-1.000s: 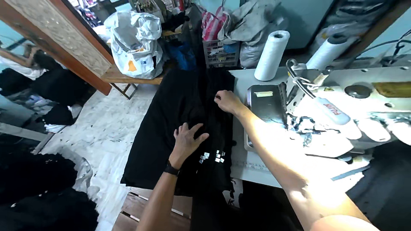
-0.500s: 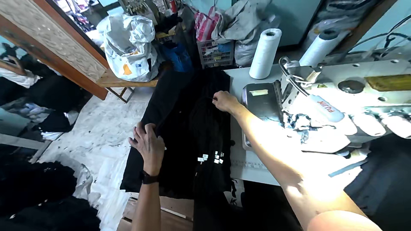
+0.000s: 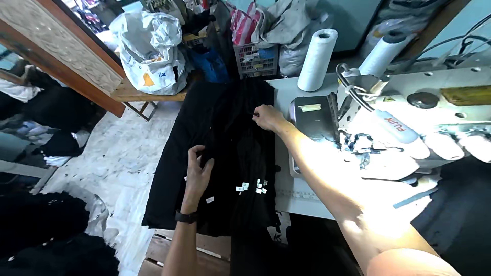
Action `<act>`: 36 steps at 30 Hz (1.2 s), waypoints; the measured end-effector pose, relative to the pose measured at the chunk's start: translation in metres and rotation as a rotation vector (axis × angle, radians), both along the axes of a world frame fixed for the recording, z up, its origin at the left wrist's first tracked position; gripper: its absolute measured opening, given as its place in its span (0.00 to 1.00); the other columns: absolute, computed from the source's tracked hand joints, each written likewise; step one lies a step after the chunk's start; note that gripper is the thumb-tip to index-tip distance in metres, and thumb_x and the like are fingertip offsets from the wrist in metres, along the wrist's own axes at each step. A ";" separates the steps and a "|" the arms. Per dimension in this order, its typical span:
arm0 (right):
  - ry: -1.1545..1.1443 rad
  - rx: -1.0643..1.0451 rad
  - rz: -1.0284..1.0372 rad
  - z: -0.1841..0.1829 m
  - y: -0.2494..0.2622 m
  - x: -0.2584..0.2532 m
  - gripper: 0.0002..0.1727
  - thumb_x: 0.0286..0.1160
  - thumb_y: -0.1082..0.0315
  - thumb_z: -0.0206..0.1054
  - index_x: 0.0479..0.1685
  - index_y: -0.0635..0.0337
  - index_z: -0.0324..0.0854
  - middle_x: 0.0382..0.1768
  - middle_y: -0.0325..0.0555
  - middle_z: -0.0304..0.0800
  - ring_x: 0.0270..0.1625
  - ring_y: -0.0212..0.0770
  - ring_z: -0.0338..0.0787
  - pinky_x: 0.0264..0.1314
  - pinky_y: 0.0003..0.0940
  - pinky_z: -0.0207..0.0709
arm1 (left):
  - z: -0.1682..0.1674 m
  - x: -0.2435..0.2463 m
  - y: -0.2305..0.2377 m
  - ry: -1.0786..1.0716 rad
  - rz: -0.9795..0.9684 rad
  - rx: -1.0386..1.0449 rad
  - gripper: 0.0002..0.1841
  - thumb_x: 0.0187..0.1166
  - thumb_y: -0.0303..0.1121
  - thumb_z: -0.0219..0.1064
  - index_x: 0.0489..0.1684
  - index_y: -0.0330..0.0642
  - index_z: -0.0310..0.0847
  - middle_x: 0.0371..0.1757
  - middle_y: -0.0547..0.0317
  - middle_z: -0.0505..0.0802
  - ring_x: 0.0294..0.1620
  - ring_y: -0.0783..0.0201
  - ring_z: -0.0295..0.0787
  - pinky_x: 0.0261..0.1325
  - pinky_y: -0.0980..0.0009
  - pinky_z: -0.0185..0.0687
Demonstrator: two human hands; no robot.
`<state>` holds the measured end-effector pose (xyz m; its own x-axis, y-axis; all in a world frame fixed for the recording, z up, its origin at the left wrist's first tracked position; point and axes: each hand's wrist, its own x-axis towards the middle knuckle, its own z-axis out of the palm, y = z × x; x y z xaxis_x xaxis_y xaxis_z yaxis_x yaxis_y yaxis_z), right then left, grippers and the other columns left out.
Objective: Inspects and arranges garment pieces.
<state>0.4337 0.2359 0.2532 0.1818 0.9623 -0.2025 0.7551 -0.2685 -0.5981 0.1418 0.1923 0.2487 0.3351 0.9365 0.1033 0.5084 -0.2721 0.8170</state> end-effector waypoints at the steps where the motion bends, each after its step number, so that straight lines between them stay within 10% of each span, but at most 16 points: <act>1: 0.006 0.013 -0.008 0.000 0.001 0.000 0.16 0.89 0.64 0.58 0.58 0.67 0.84 0.57 0.66 0.88 0.63 0.66 0.86 0.60 0.67 0.76 | -0.002 0.001 -0.002 0.071 -0.026 0.053 0.18 0.85 0.22 0.57 0.71 0.29 0.73 0.64 0.39 0.88 0.65 0.55 0.86 0.68 0.57 0.80; 4: 0.015 0.003 -0.013 0.001 0.000 0.000 0.16 0.89 0.65 0.58 0.59 0.67 0.84 0.57 0.66 0.88 0.64 0.66 0.86 0.60 0.67 0.75 | -0.014 0.018 -0.010 0.251 -0.060 0.139 0.18 0.83 0.19 0.53 0.54 0.37 0.92 0.58 0.31 0.87 0.63 0.39 0.83 0.68 0.47 0.77; 10: -0.005 -0.028 0.003 -0.001 0.001 -0.001 0.15 0.88 0.65 0.59 0.58 0.67 0.84 0.58 0.66 0.87 0.64 0.65 0.86 0.60 0.66 0.76 | -0.029 0.059 -0.017 0.434 -0.133 0.172 0.21 0.84 0.41 0.61 0.75 0.54 0.84 0.69 0.29 0.81 0.72 0.31 0.75 0.68 0.31 0.65; 17: -0.010 -0.038 0.019 0.001 0.001 -0.002 0.15 0.88 0.65 0.59 0.57 0.67 0.84 0.56 0.66 0.88 0.62 0.65 0.87 0.59 0.67 0.76 | -0.011 0.036 -0.014 0.351 -0.267 0.024 0.28 0.81 0.55 0.61 0.46 0.32 0.92 0.71 0.26 0.79 0.76 0.32 0.72 0.76 0.37 0.66; 21: 0.014 -0.034 0.017 0.003 -0.002 -0.001 0.15 0.87 0.66 0.59 0.57 0.69 0.84 0.59 0.68 0.86 0.65 0.67 0.85 0.61 0.69 0.75 | 0.027 0.009 -0.002 0.427 0.034 0.120 0.15 0.73 0.35 0.77 0.48 0.30 0.89 0.70 0.30 0.82 0.71 0.37 0.81 0.71 0.41 0.76; 23: 0.003 -0.045 0.019 0.002 -0.001 -0.001 0.15 0.88 0.65 0.59 0.56 0.68 0.84 0.58 0.66 0.87 0.64 0.66 0.86 0.60 0.68 0.76 | 0.023 0.001 0.009 0.552 0.178 0.338 0.21 0.65 0.26 0.79 0.57 0.31 0.85 0.75 0.28 0.78 0.79 0.28 0.71 0.74 0.28 0.62; 25: -0.005 -0.046 0.014 0.001 0.000 -0.002 0.15 0.88 0.65 0.58 0.55 0.67 0.84 0.57 0.66 0.87 0.63 0.65 0.87 0.59 0.67 0.76 | 0.013 0.001 0.012 0.625 0.131 0.503 0.22 0.65 0.19 0.75 0.60 0.29 0.83 0.81 0.25 0.72 0.84 0.22 0.60 0.75 0.23 0.57; 28: -0.008 -0.044 -0.001 0.002 0.000 -0.002 0.15 0.87 0.65 0.59 0.57 0.67 0.84 0.58 0.66 0.87 0.64 0.66 0.86 0.60 0.67 0.76 | -0.014 0.012 0.014 0.475 -0.181 0.550 0.13 0.75 0.15 0.62 0.54 0.27 0.87 0.71 0.33 0.84 0.73 0.36 0.80 0.73 0.43 0.78; 30: -0.014 -0.048 -0.016 0.003 -0.001 -0.002 0.15 0.88 0.65 0.58 0.58 0.67 0.84 0.59 0.66 0.87 0.64 0.66 0.86 0.60 0.67 0.76 | -0.027 0.024 0.018 0.268 -0.251 0.369 0.16 0.78 0.22 0.66 0.62 0.27 0.84 0.73 0.32 0.82 0.70 0.41 0.84 0.69 0.50 0.82; 33: -0.018 -0.053 -0.029 0.003 -0.001 0.000 0.15 0.88 0.65 0.57 0.58 0.66 0.83 0.59 0.66 0.87 0.65 0.65 0.86 0.59 0.67 0.76 | -0.026 0.047 0.017 0.278 -0.264 0.092 0.32 0.80 0.46 0.69 0.81 0.38 0.73 0.90 0.36 0.62 0.88 0.40 0.63 0.83 0.45 0.68; 36: -0.009 -0.040 -0.027 0.002 -0.001 0.000 0.15 0.88 0.65 0.57 0.57 0.67 0.84 0.58 0.66 0.87 0.64 0.66 0.86 0.59 0.67 0.76 | -0.028 0.061 0.007 0.274 -0.316 0.079 0.28 0.78 0.51 0.70 0.58 0.31 0.86 0.87 0.33 0.67 0.91 0.35 0.54 0.87 0.40 0.55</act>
